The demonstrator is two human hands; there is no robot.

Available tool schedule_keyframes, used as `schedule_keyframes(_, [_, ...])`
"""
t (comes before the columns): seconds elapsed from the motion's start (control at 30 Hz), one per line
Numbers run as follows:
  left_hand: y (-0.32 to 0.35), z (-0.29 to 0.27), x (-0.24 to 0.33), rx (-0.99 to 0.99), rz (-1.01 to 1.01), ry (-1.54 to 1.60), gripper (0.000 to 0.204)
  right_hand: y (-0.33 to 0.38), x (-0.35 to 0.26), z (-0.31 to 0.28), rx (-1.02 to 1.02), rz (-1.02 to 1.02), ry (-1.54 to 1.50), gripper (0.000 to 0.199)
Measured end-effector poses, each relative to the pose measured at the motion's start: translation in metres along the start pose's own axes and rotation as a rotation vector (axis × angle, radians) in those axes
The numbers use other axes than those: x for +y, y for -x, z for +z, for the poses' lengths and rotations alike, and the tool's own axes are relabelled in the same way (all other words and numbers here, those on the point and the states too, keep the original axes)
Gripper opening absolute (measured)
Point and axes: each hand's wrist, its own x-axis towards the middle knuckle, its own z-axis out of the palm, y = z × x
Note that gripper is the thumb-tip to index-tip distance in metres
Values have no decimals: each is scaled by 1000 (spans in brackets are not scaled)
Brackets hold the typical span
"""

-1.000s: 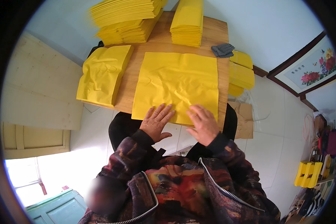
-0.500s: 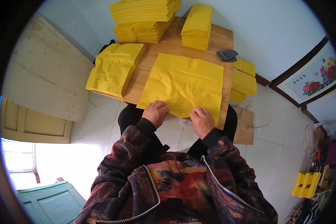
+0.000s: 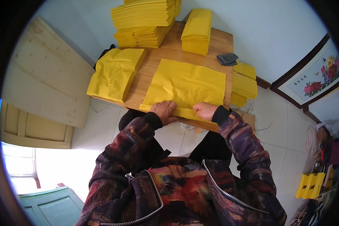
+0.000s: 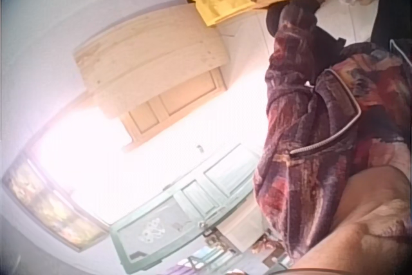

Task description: The person folds yellow paper sheets on a wooden table, repeatedly folding each sheet in half and pressing the creases. The person stacks the folded sheets into a pile on the table.

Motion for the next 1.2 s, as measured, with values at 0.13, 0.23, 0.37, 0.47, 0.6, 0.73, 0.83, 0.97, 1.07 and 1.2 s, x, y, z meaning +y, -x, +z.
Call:
schedule_keyframes(0.13, [-14, -8, -2, -224, -4, -3, 44, 6, 2, 1, -19, -8, 125, 22])
schedule_keyframes(0.23, [-20, -13, -2, -341, -5, 17, 43, 15, 1, 6, 19, 3, 228, 23])
schedule_keyframes(0.37, [-25, -16, -2, -410, 19, 73, 42, 31, -3, -1, 29, 14, 233, 23])
schedule_keyframes(0.47, [-28, -16, -5, -429, 24, 76, 42, 42, -14, -9, 189, 96, 351, 23])
schedule_keyframes(0.6, [-28, -14, -7, -408, 17, 103, 43, 35, -48, 22, 640, -93, 530, 20])
schedule_keyframes(0.73, [-25, -11, -9, -341, 51, 164, 43, 29, -55, 54, 707, -116, 495, 22])
schedule_keyframes(0.83, [-21, -11, -11, -343, 42, 84, 44, 43, -25, 42, 579, 94, 339, 28])
schedule_keyframes(0.97, [-16, -10, -10, -301, 36, 61, 45, 76, 17, 24, 402, 66, 12, 25])
schedule_keyframes(1.07, [-16, -9, -9, -318, 22, 28, 46, 86, 41, 13, 297, 119, -182, 24])
schedule_keyframes(1.2, [-14, -10, -9, -287, 55, -6, 48, 94, 49, 1, 425, 163, -268, 20])
